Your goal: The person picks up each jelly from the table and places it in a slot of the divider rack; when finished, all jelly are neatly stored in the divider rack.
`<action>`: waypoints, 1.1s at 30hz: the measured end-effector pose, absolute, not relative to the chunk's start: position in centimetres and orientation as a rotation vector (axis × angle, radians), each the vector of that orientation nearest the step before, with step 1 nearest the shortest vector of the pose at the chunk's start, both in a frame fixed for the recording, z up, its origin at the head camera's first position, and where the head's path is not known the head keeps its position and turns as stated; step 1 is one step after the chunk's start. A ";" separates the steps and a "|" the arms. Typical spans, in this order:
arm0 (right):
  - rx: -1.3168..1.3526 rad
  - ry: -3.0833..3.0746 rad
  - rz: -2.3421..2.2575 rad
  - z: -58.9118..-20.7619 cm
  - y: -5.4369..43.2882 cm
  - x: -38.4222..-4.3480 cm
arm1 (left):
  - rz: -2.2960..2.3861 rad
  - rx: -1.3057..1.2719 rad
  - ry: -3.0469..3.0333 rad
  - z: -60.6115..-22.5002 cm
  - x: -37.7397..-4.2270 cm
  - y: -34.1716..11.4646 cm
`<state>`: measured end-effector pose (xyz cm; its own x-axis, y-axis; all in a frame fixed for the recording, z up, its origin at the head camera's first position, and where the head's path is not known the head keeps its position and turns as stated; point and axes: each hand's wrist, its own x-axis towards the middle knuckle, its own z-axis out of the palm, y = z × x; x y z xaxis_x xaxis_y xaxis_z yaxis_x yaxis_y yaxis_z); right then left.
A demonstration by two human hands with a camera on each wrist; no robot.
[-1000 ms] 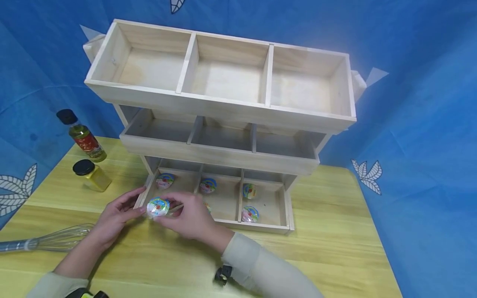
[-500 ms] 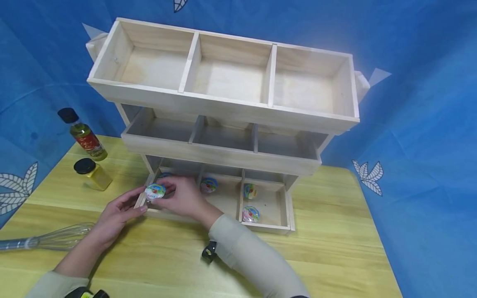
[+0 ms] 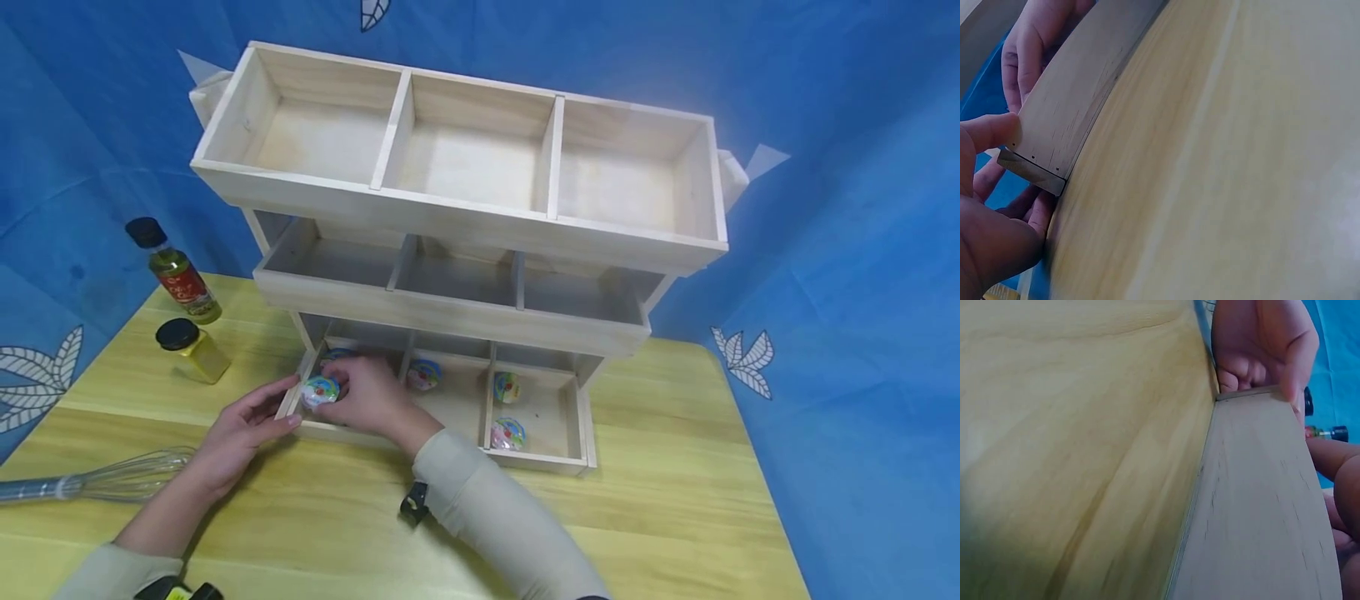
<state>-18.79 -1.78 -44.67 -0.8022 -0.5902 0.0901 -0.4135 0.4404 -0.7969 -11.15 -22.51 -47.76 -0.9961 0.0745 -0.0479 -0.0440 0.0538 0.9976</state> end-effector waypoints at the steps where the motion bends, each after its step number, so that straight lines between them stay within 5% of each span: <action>1: -0.884 2.492 -1.286 -44.7 -1.8 -18.8 | 2.105 0.034 2.216 -47.8 -11.1 -22.6; 33: -0.972 2.338 -1.040 -44.0 -1.8 -19.8 | 2.099 0.035 2.199 -47.6 -11.0 -22.7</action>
